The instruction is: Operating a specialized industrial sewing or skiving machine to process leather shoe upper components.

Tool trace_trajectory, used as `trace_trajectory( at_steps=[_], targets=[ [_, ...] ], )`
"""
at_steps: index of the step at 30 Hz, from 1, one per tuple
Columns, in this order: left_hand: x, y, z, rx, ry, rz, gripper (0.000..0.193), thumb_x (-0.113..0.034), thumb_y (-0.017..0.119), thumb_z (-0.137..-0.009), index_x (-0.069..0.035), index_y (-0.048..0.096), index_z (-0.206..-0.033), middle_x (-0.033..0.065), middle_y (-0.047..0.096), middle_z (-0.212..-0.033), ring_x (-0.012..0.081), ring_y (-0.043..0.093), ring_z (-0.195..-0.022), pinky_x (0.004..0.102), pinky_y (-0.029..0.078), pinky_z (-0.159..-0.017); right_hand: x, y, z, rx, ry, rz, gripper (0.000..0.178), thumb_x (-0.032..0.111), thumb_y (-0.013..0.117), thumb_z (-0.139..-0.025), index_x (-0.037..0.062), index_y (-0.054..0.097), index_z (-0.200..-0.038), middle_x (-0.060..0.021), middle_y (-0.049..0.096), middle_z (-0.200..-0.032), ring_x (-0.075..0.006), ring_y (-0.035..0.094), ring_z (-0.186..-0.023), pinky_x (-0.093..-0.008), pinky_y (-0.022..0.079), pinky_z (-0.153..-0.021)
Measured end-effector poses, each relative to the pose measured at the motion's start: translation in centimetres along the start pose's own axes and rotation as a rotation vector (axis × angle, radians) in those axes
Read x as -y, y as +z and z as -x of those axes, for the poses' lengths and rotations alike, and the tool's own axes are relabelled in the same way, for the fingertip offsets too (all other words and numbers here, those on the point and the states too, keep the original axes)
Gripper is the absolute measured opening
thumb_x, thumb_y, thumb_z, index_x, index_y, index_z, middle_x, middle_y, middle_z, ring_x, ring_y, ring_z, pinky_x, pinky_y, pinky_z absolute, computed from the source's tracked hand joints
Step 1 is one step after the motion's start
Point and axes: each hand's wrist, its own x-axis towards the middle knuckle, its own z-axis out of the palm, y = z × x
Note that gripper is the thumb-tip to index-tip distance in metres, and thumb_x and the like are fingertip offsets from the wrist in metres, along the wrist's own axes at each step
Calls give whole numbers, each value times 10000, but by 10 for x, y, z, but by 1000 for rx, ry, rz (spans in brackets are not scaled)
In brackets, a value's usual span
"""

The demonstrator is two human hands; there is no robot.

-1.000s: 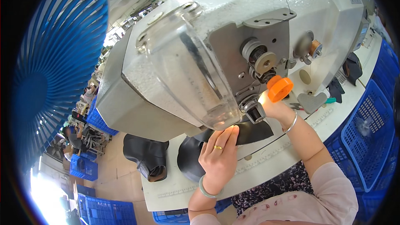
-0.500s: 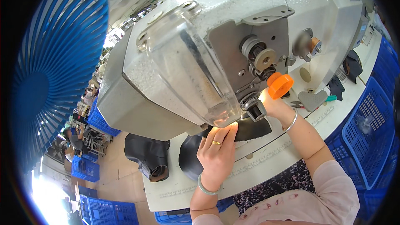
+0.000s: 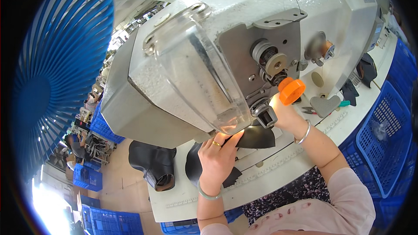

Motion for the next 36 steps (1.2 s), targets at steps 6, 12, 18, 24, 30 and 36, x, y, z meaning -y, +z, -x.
trace_trajectory(
  at_steps=[6,12,18,24,30,36],
  targets=[
    [7,-2,2,83,-82,206,407,92,628,-583,-49,707,-956,77,628,-919,284,637,-871,354,515,-759,-11,7,8,-125,-71,2,285,178,658,-808,-29,462,-820,-150,528,-663,-242,496,-567,-356,421,-567],
    [-10,-1,3,103,-97,48,410,105,591,-621,-34,688,-994,88,630,-967,290,621,-917,362,514,-789,-20,1,20,-112,-64,-62,379,255,686,-824,-1,414,-760,-69,469,-570,-110,426,-511,-309,376,-483],
    [-38,15,5,-79,-135,-8,371,65,602,-676,-9,668,-1033,112,624,-1001,295,617,-913,363,514,-816,-25,-1,22,86,-149,-229,393,320,674,-862,-5,485,-748,-9,459,-536,-80,381,-493,-275,339,-454],
    [-15,1,8,-17,-305,477,425,133,604,-597,-1,692,-990,88,639,-965,256,642,-816,304,535,-719,-19,-13,23,209,-21,-229,468,374,651,-884,-9,495,-666,-14,425,-491,-93,356,-466,-293,307,-429],
    [-17,0,2,-18,-55,183,452,127,598,-583,-27,696,-996,60,634,-963,240,646,-835,296,540,-677,-26,-2,32,99,-56,-171,489,359,647,-887,-24,497,-624,-72,433,-487,-130,357,-453,-305,330,-434],
    [-10,-6,1,5,-28,179,460,117,606,-571,-31,691,-998,55,632,-968,246,652,-860,307,546,-698,-6,4,44,18,13,-137,452,344,649,-884,-31,521,-665,-113,500,-513,-203,436,-445,-332,388,-462]
  ],
)
